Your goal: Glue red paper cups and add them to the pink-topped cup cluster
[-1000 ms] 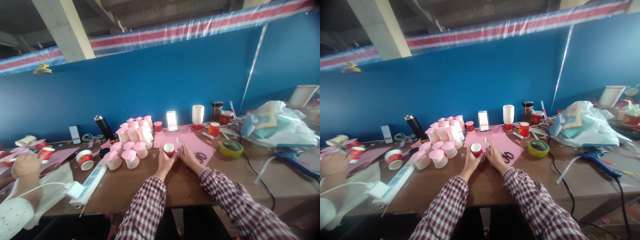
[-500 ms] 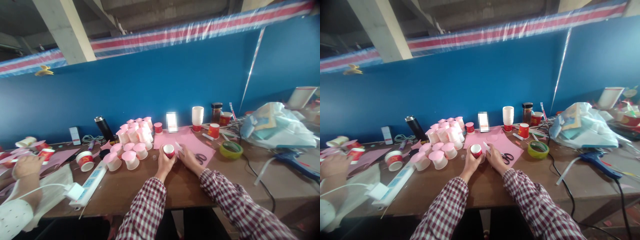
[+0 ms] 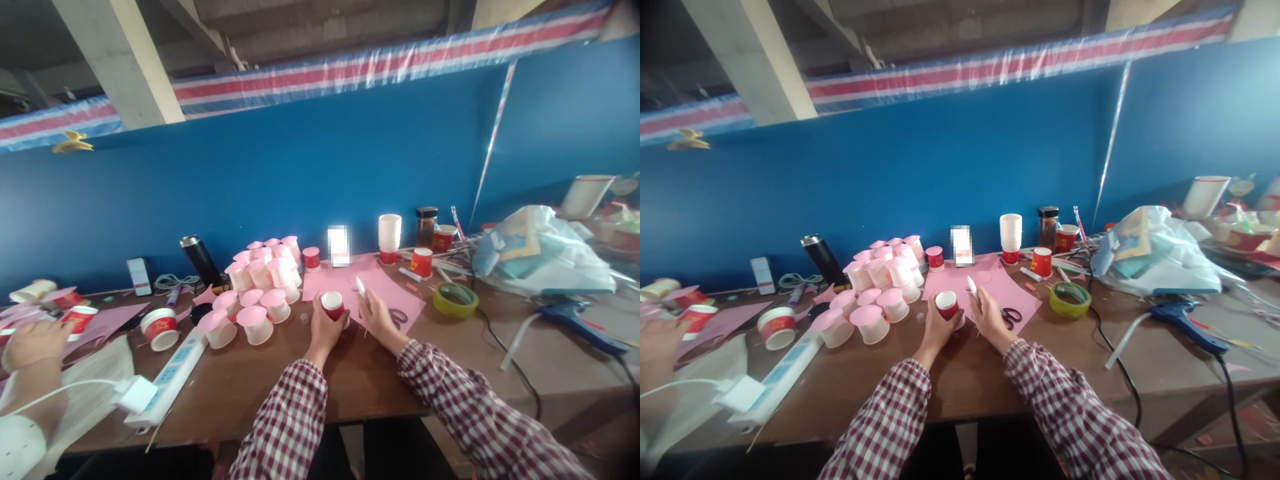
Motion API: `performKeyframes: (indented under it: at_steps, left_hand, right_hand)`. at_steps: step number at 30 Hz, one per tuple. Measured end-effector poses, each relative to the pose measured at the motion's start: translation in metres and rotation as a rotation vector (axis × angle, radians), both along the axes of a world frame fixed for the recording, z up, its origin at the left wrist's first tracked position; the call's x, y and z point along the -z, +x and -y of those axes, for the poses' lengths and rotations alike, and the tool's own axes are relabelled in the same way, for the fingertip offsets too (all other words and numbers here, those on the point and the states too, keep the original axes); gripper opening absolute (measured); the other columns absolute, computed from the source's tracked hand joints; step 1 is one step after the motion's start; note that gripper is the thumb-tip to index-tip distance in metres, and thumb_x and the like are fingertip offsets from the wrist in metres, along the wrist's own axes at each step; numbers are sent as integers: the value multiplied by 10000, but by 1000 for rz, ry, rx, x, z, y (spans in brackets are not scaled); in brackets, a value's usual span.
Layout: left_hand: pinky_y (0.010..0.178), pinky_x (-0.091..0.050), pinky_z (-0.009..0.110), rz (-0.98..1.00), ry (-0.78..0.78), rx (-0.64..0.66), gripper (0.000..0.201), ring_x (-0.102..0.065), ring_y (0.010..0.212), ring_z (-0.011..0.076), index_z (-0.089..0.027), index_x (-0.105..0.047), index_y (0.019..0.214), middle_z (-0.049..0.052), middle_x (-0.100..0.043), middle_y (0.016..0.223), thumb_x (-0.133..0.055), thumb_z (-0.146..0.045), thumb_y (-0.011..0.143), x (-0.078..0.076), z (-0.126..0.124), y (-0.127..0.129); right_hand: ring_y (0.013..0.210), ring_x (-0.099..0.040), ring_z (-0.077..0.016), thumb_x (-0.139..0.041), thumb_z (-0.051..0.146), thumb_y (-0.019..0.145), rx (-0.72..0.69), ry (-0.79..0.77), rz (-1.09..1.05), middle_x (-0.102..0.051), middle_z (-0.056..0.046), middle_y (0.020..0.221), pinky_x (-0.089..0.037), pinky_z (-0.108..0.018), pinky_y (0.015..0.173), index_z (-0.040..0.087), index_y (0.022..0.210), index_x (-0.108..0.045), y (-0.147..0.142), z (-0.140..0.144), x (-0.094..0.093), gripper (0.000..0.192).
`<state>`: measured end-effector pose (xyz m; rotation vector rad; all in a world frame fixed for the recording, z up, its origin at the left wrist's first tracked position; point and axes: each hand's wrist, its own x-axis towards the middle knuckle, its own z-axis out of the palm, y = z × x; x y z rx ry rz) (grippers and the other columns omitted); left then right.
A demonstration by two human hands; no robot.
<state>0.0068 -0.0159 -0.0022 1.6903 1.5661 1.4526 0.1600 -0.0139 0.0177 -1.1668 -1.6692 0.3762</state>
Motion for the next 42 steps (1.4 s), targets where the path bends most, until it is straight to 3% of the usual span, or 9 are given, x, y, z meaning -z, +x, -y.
performKeyframes:
  at_steps: [3, 5, 13, 17, 28, 38, 42]
  left_hand:
    - [1021, -446, 476, 7, 22, 16, 755, -556, 1224, 315, -174, -383, 1325, 161, -558, 1299, -756, -342, 690, 1, -1, 0]
    - [1042, -430, 478, 3, 27, 15, 766, -526, 1263, 321, -168, -373, 1337, 174, -526, 1340, -749, -356, 697, 1, 0, 0]
    - [1035, -442, 473, 28, 31, 13, 781, -519, 1273, 324, -192, -402, 1328, 172, -518, 1352, -766, -456, 689, -5, 5, 2]
    - [1064, -411, 486, 37, 8, 19, 785, -503, 1287, 328, -191, -403, 1321, 185, -498, 1382, -767, -482, 689, -5, 5, 1]
    - [1062, -412, 490, 62, 27, 13, 789, -517, 1273, 316, -211, -410, 1309, 169, -517, 1360, -788, -477, 670, -1, 2, 1]
    - [1067, -402, 494, 37, 3, 26, 784, -500, 1289, 329, -203, -411, 1312, 182, -502, 1379, -776, -491, 681, -4, 4, 0]
    - [1073, -400, 482, 64, -32, 25, 739, -514, 1273, 319, -186, -410, 1331, 183, -511, 1370, -710, -519, 743, -4, 4, -1]
  right_hand:
    - [686, -626, -188, -250, 412, 1016, 123, -38, 8, -678, -81, 841, -514, -295, 634, 150, 1159, -541, 13, -7, -6, 418]
    - [749, -631, -200, -224, 406, 1022, 211, -76, 41, -678, -93, 895, -505, -304, 670, 153, 1161, -526, 28, -14, -9, 419]
    - [952, -637, -284, -472, 214, 917, 418, -315, 420, -685, -165, 938, -442, -358, 837, 122, 957, -616, 87, -26, -4, 175]
    - [1054, -615, -313, -467, 211, 922, 459, -370, 545, -668, -211, 1059, -436, -370, 864, 102, 948, -637, 88, -23, -3, 204]
    - [1001, -663, -271, -455, 249, 945, 476, -485, 644, -677, -190, 1091, -471, -324, 769, 101, 1028, -658, 85, -22, -10, 264]
    - [995, -675, -278, -449, 306, 963, 479, -480, 637, -696, -161, 1095, -473, -324, 750, 138, 1090, -658, 92, -24, -10, 297]
    - [1021, -669, -271, -320, 242, 1007, 532, -435, 653, -692, -173, 1103, -471, -331, 799, 125, 1168, -628, 107, -25, -21, 367]
